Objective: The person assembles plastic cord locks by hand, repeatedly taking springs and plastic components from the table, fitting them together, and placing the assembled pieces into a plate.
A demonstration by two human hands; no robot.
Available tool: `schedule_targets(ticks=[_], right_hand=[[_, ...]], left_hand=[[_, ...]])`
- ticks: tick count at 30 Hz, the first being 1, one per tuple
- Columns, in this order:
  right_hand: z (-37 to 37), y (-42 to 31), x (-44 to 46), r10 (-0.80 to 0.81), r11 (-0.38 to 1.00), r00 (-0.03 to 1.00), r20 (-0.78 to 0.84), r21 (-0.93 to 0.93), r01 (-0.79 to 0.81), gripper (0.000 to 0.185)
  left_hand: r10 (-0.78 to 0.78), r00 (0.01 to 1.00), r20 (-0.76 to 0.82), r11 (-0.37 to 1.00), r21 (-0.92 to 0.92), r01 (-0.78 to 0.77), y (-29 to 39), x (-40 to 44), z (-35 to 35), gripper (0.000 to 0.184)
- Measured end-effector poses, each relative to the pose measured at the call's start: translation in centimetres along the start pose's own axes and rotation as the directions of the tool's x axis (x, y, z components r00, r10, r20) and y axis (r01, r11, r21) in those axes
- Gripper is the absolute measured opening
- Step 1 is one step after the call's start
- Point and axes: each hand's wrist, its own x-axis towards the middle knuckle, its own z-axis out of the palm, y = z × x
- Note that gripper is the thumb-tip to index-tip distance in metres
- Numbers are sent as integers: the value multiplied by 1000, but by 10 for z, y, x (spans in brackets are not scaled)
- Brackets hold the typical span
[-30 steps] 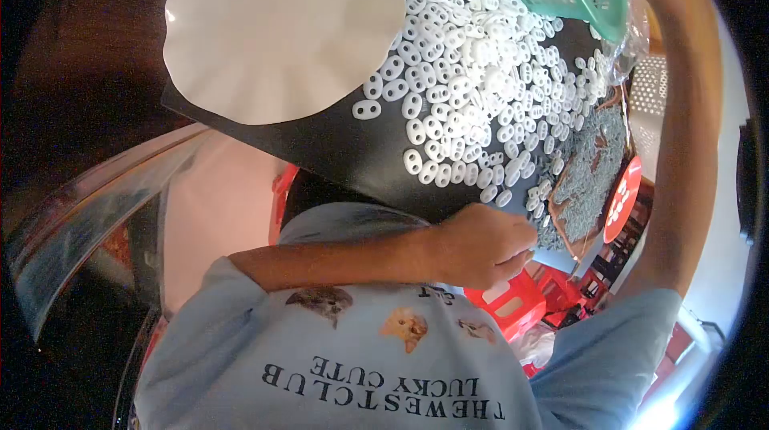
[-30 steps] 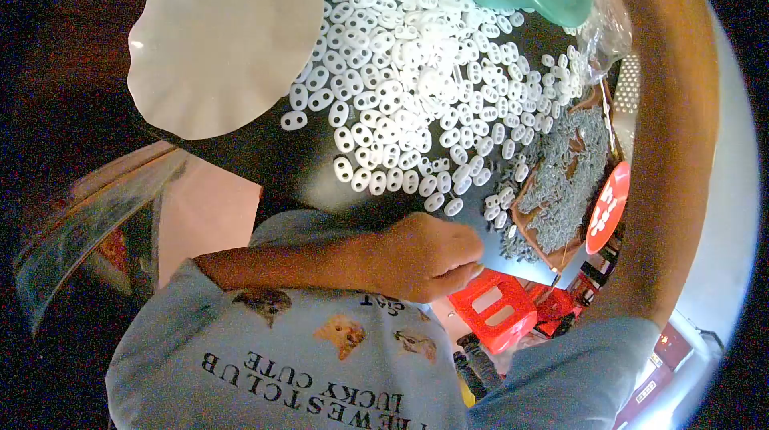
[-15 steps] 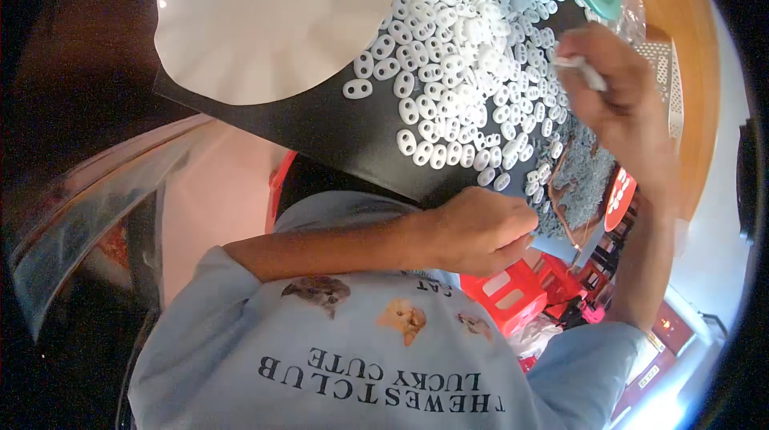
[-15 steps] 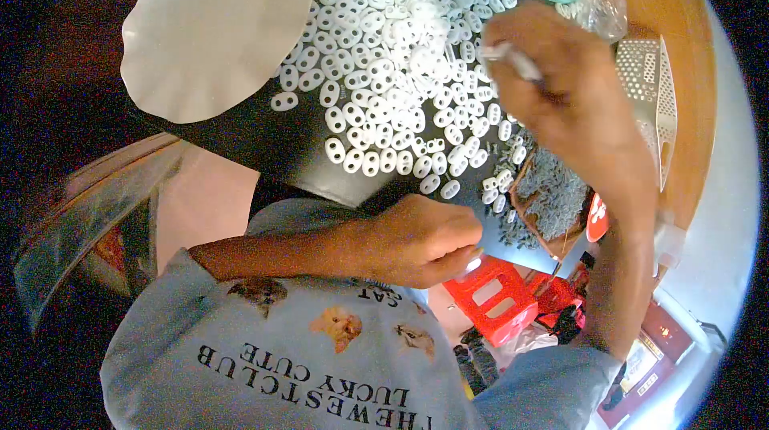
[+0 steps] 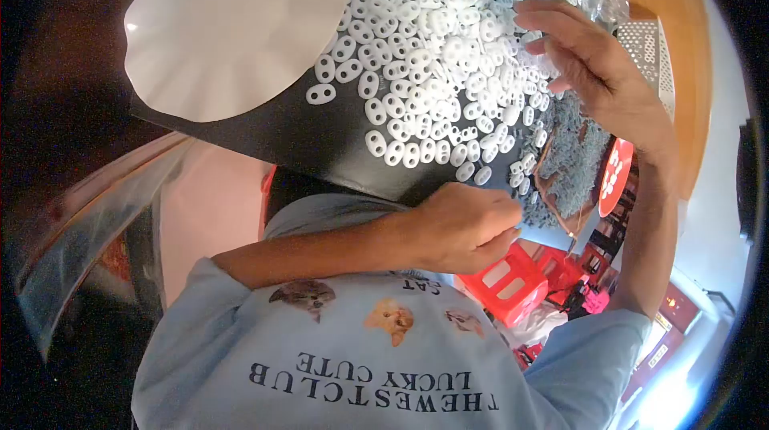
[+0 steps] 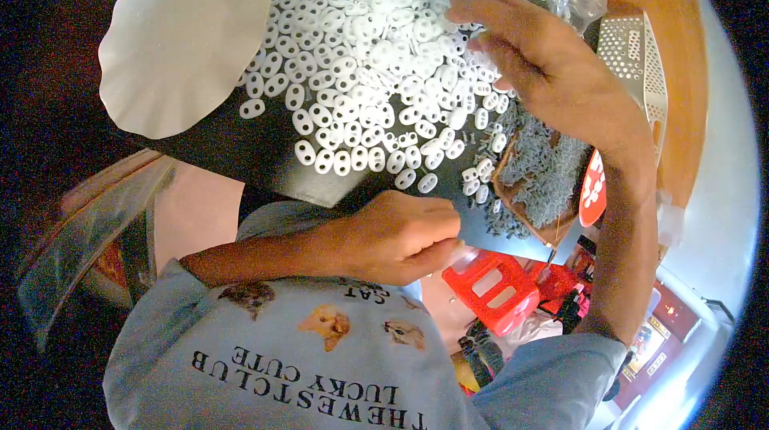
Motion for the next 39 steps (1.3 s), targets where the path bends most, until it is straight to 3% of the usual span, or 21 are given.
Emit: schedule_targets(ticks=[2, 6, 8, 9, 11, 13, 15, 19, 21, 22, 24, 25, 27, 28, 31, 32, 34, 35, 37, 38, 39], right_hand=[[-1, -6, -3, 115, 985, 993, 9, 131, -115, 31], [-4, -11, -8, 59, 994, 996, -66, 93, -53, 29], [-19, -30, -9, 244, 949, 970, 23, 202, -244, 20], [-30, -38, -5, 230, 955, 973, 16, 188, -228, 20], [-54, -52, 6, 367, 906, 929, -42, 244, -346, 20], [-71, -26, 31, 313, 929, 941, -127, 250, -275, 26], [-84, 5, 67, 98, 989, 936, -339, 136, -54, 29], [-97, 75, 143, 183, 983, 967, -176, 1, -186, 35], [-94, 85, 178, 380, 915, 924, -44, -127, -382, 38], [-90, 96, 196, 376, 916, 925, -49, -129, -379, 38], [-82, 114, 222, 202, 747, 979, -36, -641, -178, 42], [-79, 105, 225, 204, 746, 978, -37, -641, -180, 42], [-73, 89, 229, 40, 896, 996, -84, -438, -73, 48], [-62, 93, 230, -166, 921, 972, -168, -379, 91, 37], [-60, 89, 220, -189, 909, 981, -47, -388, 156, 45], [-63, 87, 213, -188, 908, 981, -43, -389, 157, 45], [-78, 78, 194, 8, 996, 993, 122, -87, 3, 42], [-85, 80, 188, 11, 996, 992, 124, -88, 0, 42], [-95, 84, 178, 153, 979, 985, 74, 124, -162, 55], [-89, 87, 177, 154, 979, 985, 75, 124, -162, 55], [-76, 89, 176, 145, 988, 989, -40, -50, -147, 59]], left_hand=[[-5, 1000, 2, 1000, -3, 5, 1, 0, -1, 16], [-24, 1000, 2, 1000, -10, 24, 1, 0, -1, 15], [-10, 1000, 8, 1000, 12, 10, -2, -1, 0, 14], [4, 1000, -3, 1000, 26, -4, -2, -1, 1, 14], [24, 1000, 6, 1000, 20, -24, -2, 0, 0, 13], [53, 999, -7, 998, 23, -53, -2, -1, 0, 13], [34, 999, 20, 999, 18, -34, -3, -1, 1, 13], [-56, 993, 103, 998, -14, 58, 1, 1, -3, 15], [-67, 993, 97, 997, -25, 70, 0, -1, -1, 16], [-71, 993, 98, 997, -35, 75, -1, -1, -1, 17], [-75, 992, 103, 996, -46, 81, -1, -1, -2, 18], [-94, 987, 127, 993, -56, 102, 0, 0, -3, 18], [-109, 982, 151, 990, -67, 121, 1, 1, -6, 18], [-102, 983, 153, 990, -79, 115, 1, 1, -6, 18], [-89, 986, 142, 989, -107, 105, -1, 0, -7, 18], [-86, 987, 135, 987, -120, 103, -1, 0, -6, 18], [-85, 987, 137, 987, -124, 102, -2, 0, -5, 18], [-87, 986, 143, 987, -125, 105, -2, 0, -5, 18], [-84, 986, 141, 988, -114, 101, -2, 0, -5, 17], [-83, 987, 139, 990, -101, 98, -2, 0, -5, 16], [-84, 987, 140, 990, -101, 99, -2, 0, -5, 16]])
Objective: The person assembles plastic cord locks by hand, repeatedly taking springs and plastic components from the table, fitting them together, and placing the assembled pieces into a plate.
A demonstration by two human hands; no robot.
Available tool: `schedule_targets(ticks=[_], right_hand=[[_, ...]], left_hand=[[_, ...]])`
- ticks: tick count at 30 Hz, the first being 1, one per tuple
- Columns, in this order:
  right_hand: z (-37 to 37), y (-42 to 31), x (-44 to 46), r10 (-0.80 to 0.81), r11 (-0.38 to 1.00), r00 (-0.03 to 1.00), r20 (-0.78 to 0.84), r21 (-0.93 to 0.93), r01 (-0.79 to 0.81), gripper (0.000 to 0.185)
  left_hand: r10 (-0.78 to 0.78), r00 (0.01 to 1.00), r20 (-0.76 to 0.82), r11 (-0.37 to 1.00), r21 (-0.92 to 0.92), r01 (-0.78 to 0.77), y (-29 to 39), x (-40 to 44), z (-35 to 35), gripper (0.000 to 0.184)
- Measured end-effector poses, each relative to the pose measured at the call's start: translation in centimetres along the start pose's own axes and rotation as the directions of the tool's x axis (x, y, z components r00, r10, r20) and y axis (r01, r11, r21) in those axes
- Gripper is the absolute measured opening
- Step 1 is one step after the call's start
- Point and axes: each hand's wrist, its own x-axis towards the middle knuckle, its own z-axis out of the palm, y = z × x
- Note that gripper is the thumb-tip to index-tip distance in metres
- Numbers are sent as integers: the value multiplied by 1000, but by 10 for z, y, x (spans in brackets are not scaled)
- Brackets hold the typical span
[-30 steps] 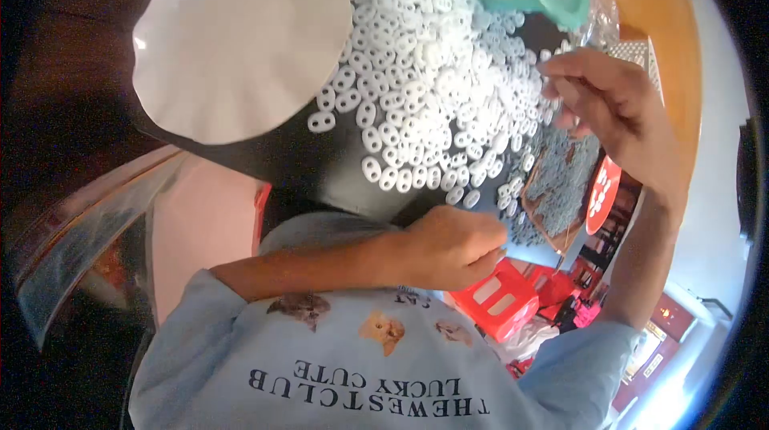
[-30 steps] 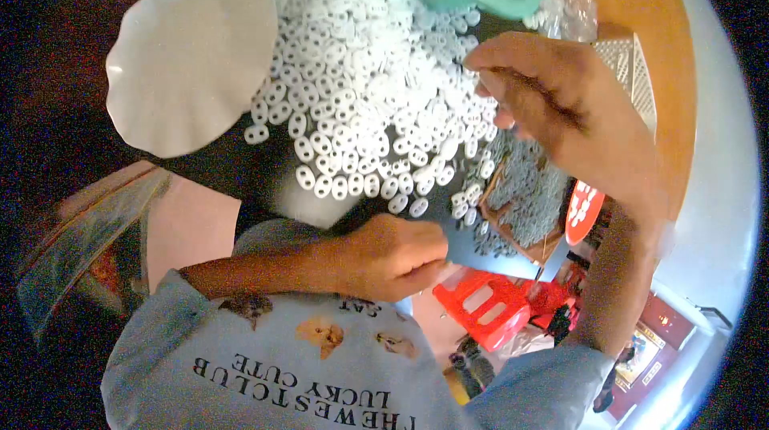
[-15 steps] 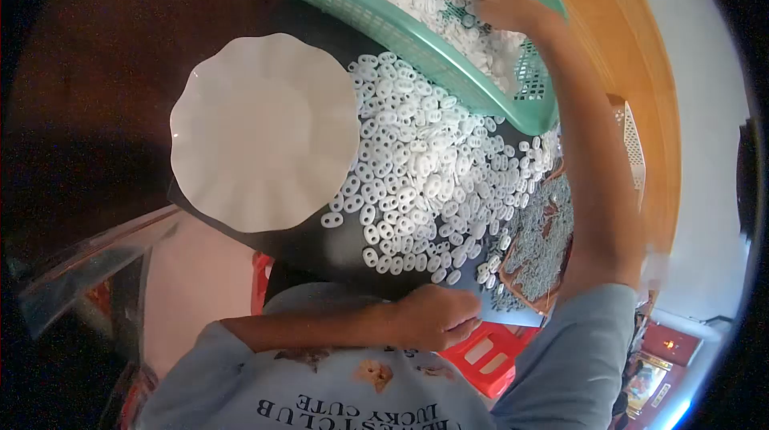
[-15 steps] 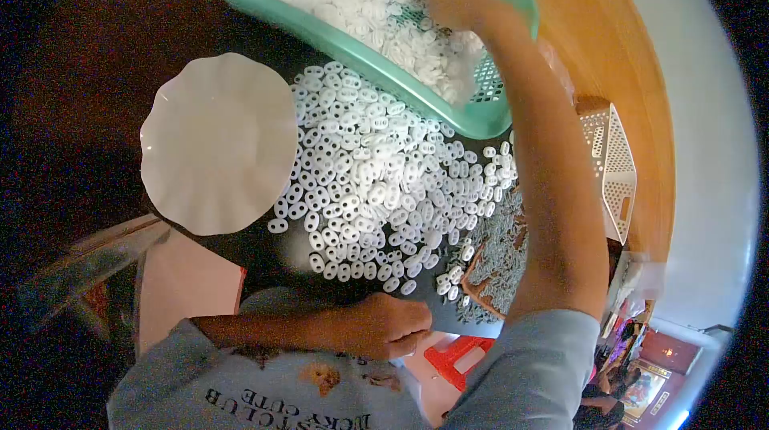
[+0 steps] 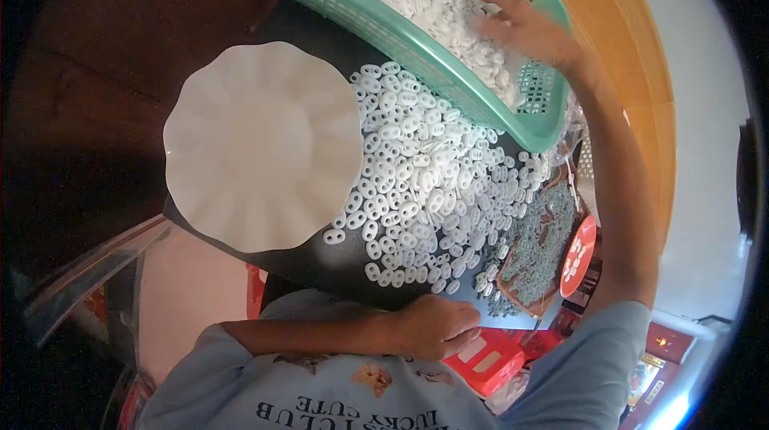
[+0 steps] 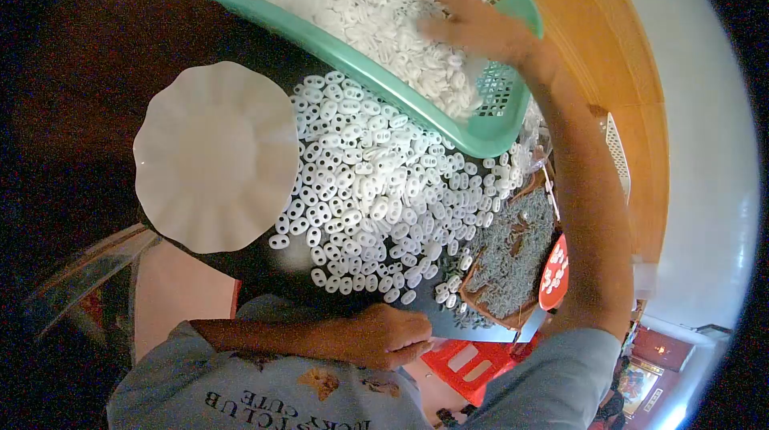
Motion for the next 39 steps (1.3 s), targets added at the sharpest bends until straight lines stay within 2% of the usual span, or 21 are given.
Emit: schedule_targets(ticks=[1, 2, 4, 5, 9, 11, 12, 14, 18, 20, 24, 26, 27, 29, 31, 32, 34, 38, 39], right_hand=[[11, -3, -1, -23, 984, 993, -113, -176, 3, 64], [19, -5, 1, -22, 985, 993, -112, -175, 2, 64], [34, -12, 5, -147, 878, 987, -62, -467, 101, 73], [34, -8, 9, -224, 860, 974, -43, -480, 176, 71], [35, 2, 26, -172, 893, 981, -89, -435, 117, 66], [40, 10, 29, -244, 962, 951, -189, -171, 212, 55], [38, 10, 33, -246, 962, 952, -185, -169, 215, 55], [32, 14, 34, -82, 991, 992, -96, 98, 91, 42], [26, 5, 32, 22, 981, 990, -141, 192, 6, 34], [22, 14, 35, -4, 986, 952, -306, 156, 54, 33], [0, -10, 5, 69, 965, 951, -301, 264, 13, 33], [-9, -52, -26, 95, 995, 882, -462, 34, -89, 26], [-14, -67, -41, 99, 995, 881, -462, 37, -92, 26], [-19, -86, -63, 313, 918, 872, -376, 356, -176, 25], [-16, -56, -85, 92, 962, 896, -435, 272, 33, 34], [-15, -47, -102, 106, 959, 898, -428, 281, 21, 34], [-8, -58, -146, 269, 880, 868, -418, 472, -45, 35], [23, -57, -204, 344, 785, 840, -419, 620, -13, 30], [33, -53, -213, 421, 757, 845, -329, 641, -127, 28]], left_hand=[[12, 1000, -4, 1000, -8, -13, -2, 0, 1, 16], [24, 1000, -7, 1000, -15, -24, -3, 0, 2, 15], [25, 1000, -8, 1000, -17, -25, -4, 0, 2, 15], [26, 1000, -8, 999, -19, -26, -4, 0, 2, 14], [7, 1000, -5, 999, -33, -7, 1, 1, -2, 14], [15, 1000, -7, 999, -36, -15, -1, 0, -2, 14], [12, 1000, -12, 999, -38, -13, -1, 0, -1, 14], [6, 1000, -7, 1000, -27, -7, 0, -1, 0, 14], [4, 1000, -12, 1000, -23, -4, 0, 0, 0, 14], [25, 999, -27, 999, -22, -25, 0, -1, 0, 15], [-2, 1000, -24, 998, -57, 1, 1, 0, 1, 17], [-10, 1000, -27, 1000, -19, 10, 1, 0, 2, 18], [-13, 1000, -23, 1000, -20, 12, 1, 0, 1, 18], [33, 997, -73, 999, -8, -33, 4, 0, -2, 17], [46, 995, -83, 999, 7, -45, 3, 0, -1, 17], [63, 993, -96, 998, 26, -61, 3, 0, 0, 17], [71, 993, -97, 997, 30, -68, 1, 0, 1, 16], [93, 989, -113, 995, 34, -90, 1, 1, 2, 16], [99, 987, -128, 995, 22, -97, 1, 0, 2, 15]])
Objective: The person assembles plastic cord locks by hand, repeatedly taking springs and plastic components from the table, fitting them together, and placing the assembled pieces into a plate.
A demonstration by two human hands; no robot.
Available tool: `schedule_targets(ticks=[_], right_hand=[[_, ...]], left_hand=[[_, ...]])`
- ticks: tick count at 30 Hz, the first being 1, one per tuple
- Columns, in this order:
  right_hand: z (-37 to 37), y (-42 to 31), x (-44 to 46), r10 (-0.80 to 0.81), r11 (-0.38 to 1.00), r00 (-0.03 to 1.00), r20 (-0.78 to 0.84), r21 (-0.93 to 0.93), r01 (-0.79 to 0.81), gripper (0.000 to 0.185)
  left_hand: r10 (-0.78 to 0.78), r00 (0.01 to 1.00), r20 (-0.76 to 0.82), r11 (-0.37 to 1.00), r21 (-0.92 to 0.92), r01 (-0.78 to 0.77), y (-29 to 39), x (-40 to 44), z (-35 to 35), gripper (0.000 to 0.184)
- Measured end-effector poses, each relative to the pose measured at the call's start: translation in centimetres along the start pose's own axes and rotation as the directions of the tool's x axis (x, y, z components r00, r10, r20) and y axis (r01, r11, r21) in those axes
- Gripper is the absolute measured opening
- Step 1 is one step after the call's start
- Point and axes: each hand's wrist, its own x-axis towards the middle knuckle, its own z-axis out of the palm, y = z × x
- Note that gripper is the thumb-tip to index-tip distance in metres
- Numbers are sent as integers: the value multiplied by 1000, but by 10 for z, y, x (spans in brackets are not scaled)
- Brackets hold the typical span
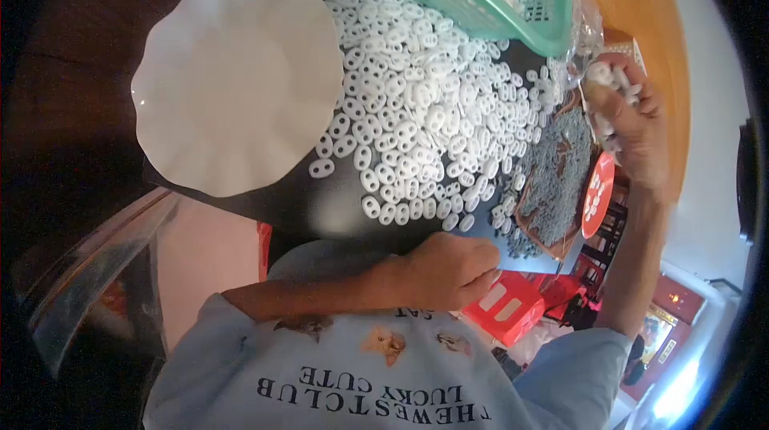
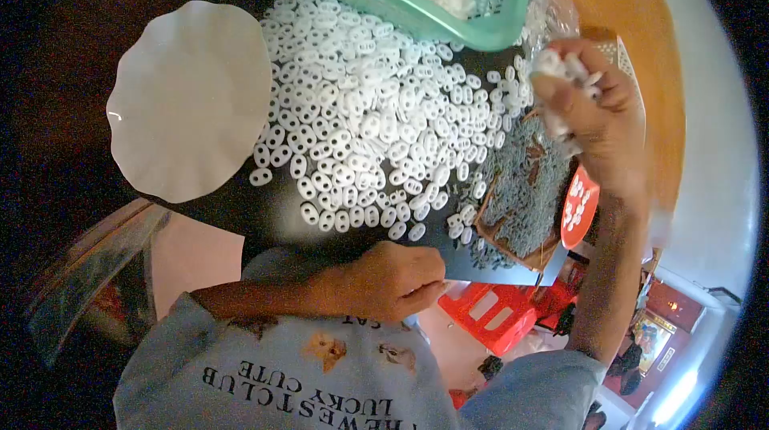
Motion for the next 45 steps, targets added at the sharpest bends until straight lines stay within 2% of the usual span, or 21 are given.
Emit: schedule_targets(ticks=[1, 3, 5, 6, 8, 11, 12, 16, 19, 22, 24, 27, 29, 31, 32, 36, 38, 40, 42, 44, 45], right_hand=[[2, 9, -7, 114, 993, 993, 20, -32, -113, 26], [19, 27, -15, 91, 995, 995, 34, -41, -89, 22], [33, 37, -12, 192, 981, 969, 157, 8, -196, 27], [38, 37, -11, 194, 980, 969, 155, 15, -199, 27], [44, 32, -8, 173, 983, 942, 288, 2, -182, 39], [42, 25, -10, 141, 987, 945, 296, 36, -159, 49], [35, 25, -8, 193, 977, 912, 362, 11, -212, 48], [29, 24, -18, 162, 976, 923, 348, 82, -202, 50], [27, 25, -24, 56, 990, 945, 324, 102, -94, 45], [24, 21, -25, -7, 1000, 922, 388, 7, 4, 37], [22, 11, -23, 78, 989, 918, 389, -144, -23, 31], [20, -1, -19, 80, 987, 921, 382, -159, -20, 28], [23, -20, -17, 67, 976, 926, 371, -218, 17, 26], [23, -40, -13, 143, 979, 885, 444, -194, -61, 24], [23, -43, -10, 31, 993, 899, 436, -112, 20, 21], [26, -65, 46, -194, 957, 929, 315, -150, 250, 22], [28, -54, 100, -298, 883, 895, 333, -261, 391, 23], [35, -34, 148, -240, 891, 905, 351, -290, 349, 25], [46, -14, 191, -76, 881, 917, 391, -406, 245, 28], [58, 0, 235, -25, 651, 905, 425, -680, 337, 33], [66, 13, 253, -25, 652, 905, 425, -680, 337, 33]], left_hand=[[-7, 1000, 11, 1000, -4, 7, 0, 0, 0, 15], [29, 1000, -13, 998, 63, -28, 0, 2, 0, 15], [25, 1000, -12, 999, 45, -24, 2, 3, 1, 15], [26, 999, -27, 999, 28, -25, 2, 3, 1, 15], [31, 999, -40, 999, 35, -30, 2, 3, 2, 15], [34, 998, -48, 999, 38, -32, 4, 4, 1, 15], [26, 999, -41, 999, 41, -25, 4, 4, 1, 15], [16, 999, -31, 999, 38, -15, 3, 3, 2, 15], [-23, 999, 38, 996, 81, 20, 5, 3, -1, 15], [-27, 999, 31, 997, 71, 25, 5, 4, -2, 15], [20, 999, -33, 998, 55, -18, 1, 3, 2, 16], [50, 998, -32, 997, 68, -48, 2, 3, 0, 16], [28, 999, -20, 998, 61, -27, 5, 4, -4, 17], [-48, 999, 17, 999, 11, 48, 3, 2, -2, 17], [-31, 999, 15, 1000, 0, 31, 0, 0, 0, 16], [-32, 999, 24, 1000, 0, 32, 0, 2, 0, 16], [-58, 997, 45, 998, 13, 58, 0, 1, 0, 17], [-29, 999, 28, 999, 23, 28, -5, 0, 3, 13], [-2, 1000, 13, 1000, 29, 2, -4, 0, 1, 10], [-67, 996, 63, 998, -1, 68, 1, 1, -3, 18], [-68, 996, 64, 998, 0, 68, 1, 0, -3, 18]])
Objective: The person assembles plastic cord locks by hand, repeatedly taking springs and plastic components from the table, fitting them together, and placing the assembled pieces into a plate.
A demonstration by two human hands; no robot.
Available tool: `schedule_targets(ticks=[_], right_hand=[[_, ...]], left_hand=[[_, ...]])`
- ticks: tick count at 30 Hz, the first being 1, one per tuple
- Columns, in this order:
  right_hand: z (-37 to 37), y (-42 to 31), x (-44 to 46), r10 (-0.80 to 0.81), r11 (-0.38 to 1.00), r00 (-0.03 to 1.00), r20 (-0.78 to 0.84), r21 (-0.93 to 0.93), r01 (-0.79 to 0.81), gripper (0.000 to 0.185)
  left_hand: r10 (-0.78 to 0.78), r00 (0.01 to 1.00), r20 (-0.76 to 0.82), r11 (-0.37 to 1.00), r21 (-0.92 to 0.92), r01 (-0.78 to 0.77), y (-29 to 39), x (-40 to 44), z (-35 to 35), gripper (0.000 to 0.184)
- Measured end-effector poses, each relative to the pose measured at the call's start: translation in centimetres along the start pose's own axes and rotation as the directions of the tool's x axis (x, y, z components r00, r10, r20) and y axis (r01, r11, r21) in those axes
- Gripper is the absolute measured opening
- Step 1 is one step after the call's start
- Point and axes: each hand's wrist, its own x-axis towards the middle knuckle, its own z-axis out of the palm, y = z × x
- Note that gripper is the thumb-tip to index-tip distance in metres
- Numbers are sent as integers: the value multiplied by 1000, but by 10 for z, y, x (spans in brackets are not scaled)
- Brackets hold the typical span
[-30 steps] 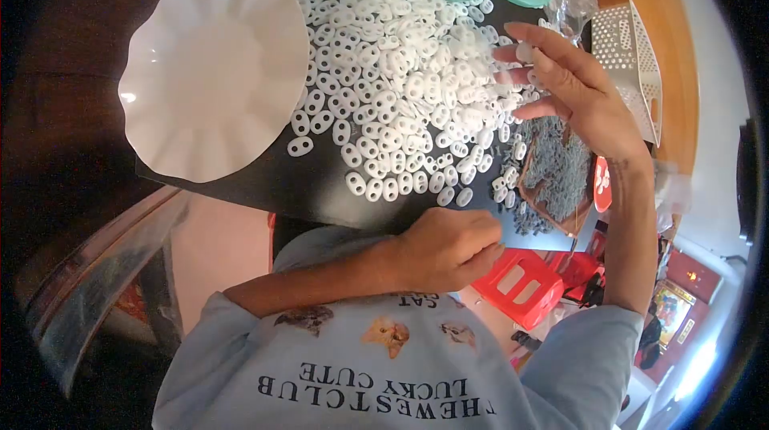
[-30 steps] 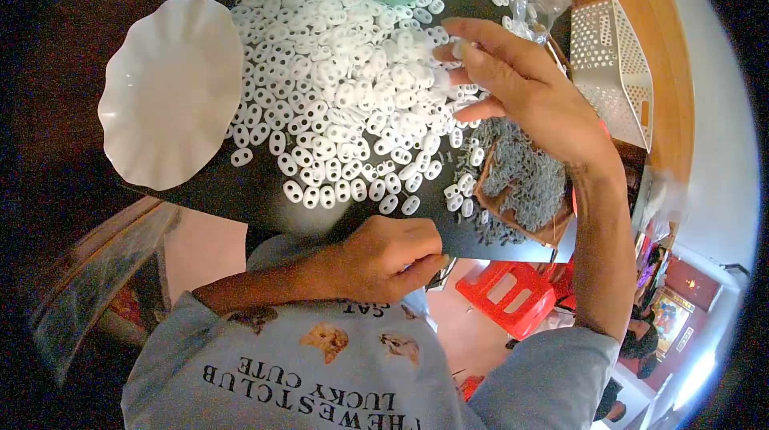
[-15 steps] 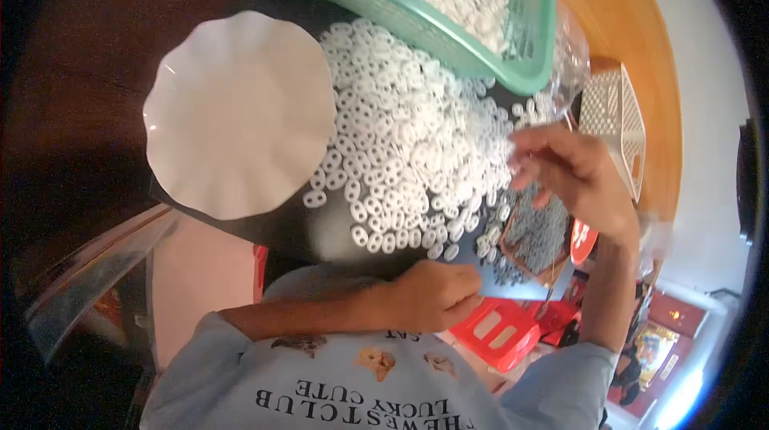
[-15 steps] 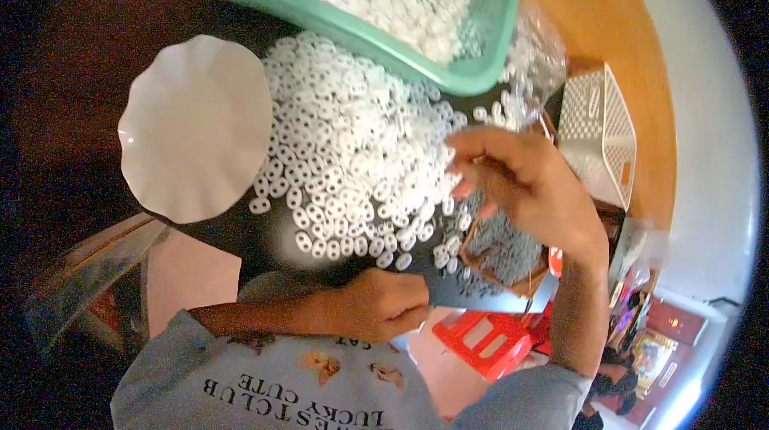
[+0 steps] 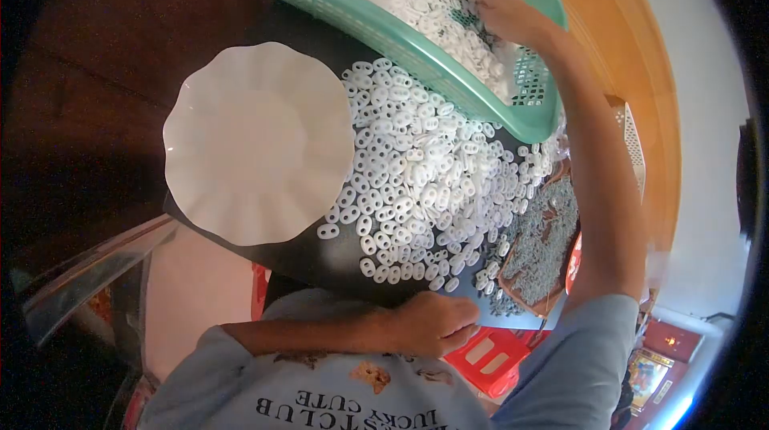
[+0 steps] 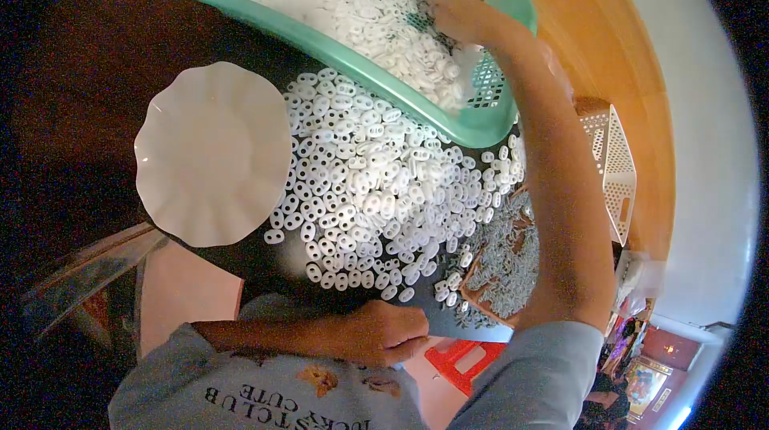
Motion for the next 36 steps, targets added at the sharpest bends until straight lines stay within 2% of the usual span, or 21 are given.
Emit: schedule_targets(ticks=[1, 2, 6, 8, 9, 10, 11, 12, 14, 15, 16, 17, 18, 21, 24, 26, 27, 29, 33, 35, 36], right_hand=[[12, 10, 18, -184, 976, 971, -151, -145, 163, 35], [18, 13, 27, -377, 905, 887, -268, -309, 292, 38], [16, -17, 19, -403, 910, 886, -230, -199, 363, 44], [3, -20, 5, -475, 880, 877, -70, -52, 472, 45], [-4, -27, -5, -475, 880, 877, -64, -51, 473, 45], [-13, -33, -17, -284, 940, 958, -40, 187, 286, 46], [-18, -38, -26, -89, 913, 996, 30, 403, 70, 49], [-16, -39, -28, -86, 914, 996, 31, 401, 67, 49], [-6, -41, -27, -136, 971, 987, -81, 186, 149, 57], [4, -40, -24, -138, 970, 987, -81, 188, 151, 57], [18, -37, -21, -230, 973, 959, -168, -61, 223, 58], [26, -33, -19, -335, 915, 914, -228, -312, 257, 59], [28, -28, -16, -333, 915, 915, -229, -313, 254, 59], [27, -19, -4, -274, 941, 945, -181, -255, 223, 59], [30, -15, 2, -314, 947, 914, -257, -160, 280, 49], [29, -14, 6, -404, 909, 860, -311, -26, 417, 39], [29, -16, 5, -402, 909, 861, -311, -23, 415, 39], [29, -20, 3, -293, 930, 897, -329, 118, 348, 30], [10, -15, -4, -197, 946, 924, -329, 181, 267, 32], [-2, -14, -17, -45, 880, 983, -179, 458, 124, 32], [-6, -19, -25, -39, 879, 983, -180, 461, 119, 32]], left_hand=[[-10, 1000, 12, 1000, -10, 10, 0, 0, 0, 18], [-19, 1000, 23, 1000, -20, 20, -1, 0, 0, 18], [-9, 1000, 11, 1000, -30, 9, 0, 0, -1, 18], [-16, 999, 29, 998, -63, 18, 1, -1, -2, 17], [-16, 1000, 27, 998, -68, 18, 1, -1, -2, 17], [-17, 999, 32, 997, -72, 19, 1, -1, -3, 16], [-15, 999, 39, 997, -75, 17, 1, 0, -2, 16], [-12, 999, 41, 997, -77, 15, 1, 1, -2, 16], [-13, 999, 39, 997, -73, 16, 1, 0, -1, 15], [-16, 999, 38, 997, -72, 19, -1, 0, -1, 15], [-10, 999, 39, 998, -66, 12, -2, 0, 1, 15], [-2, 999, 41, 998, -61, 4, -3, 0, 2, 15], [-1, 999, 44, 998, -61, 3, -2, 1, 1, 15], [-44, 996, 75, 994, -99, 51, 1, 2, -2, 15], [-12, 999, 39, 998, -58, 14, -1, 1, 0, 15], [-11, 999, 46, 999, -45, 13, -1, 1, 0, 15], [-13, 999, 48, 999, -46, 15, 0, 1, 0, 15], [-20, 999, 33, 998, -60, 22, 1, 1, -1, 15], [-25, 1000, 19, 997, -71, 26, 0, -1, 2, 15], [-9, 1000, -11, 999, -41, 9, 0, -1, 2, 16], [-10, 1000, -4, 999, -43, 10, 1, 0, 2, 16]])
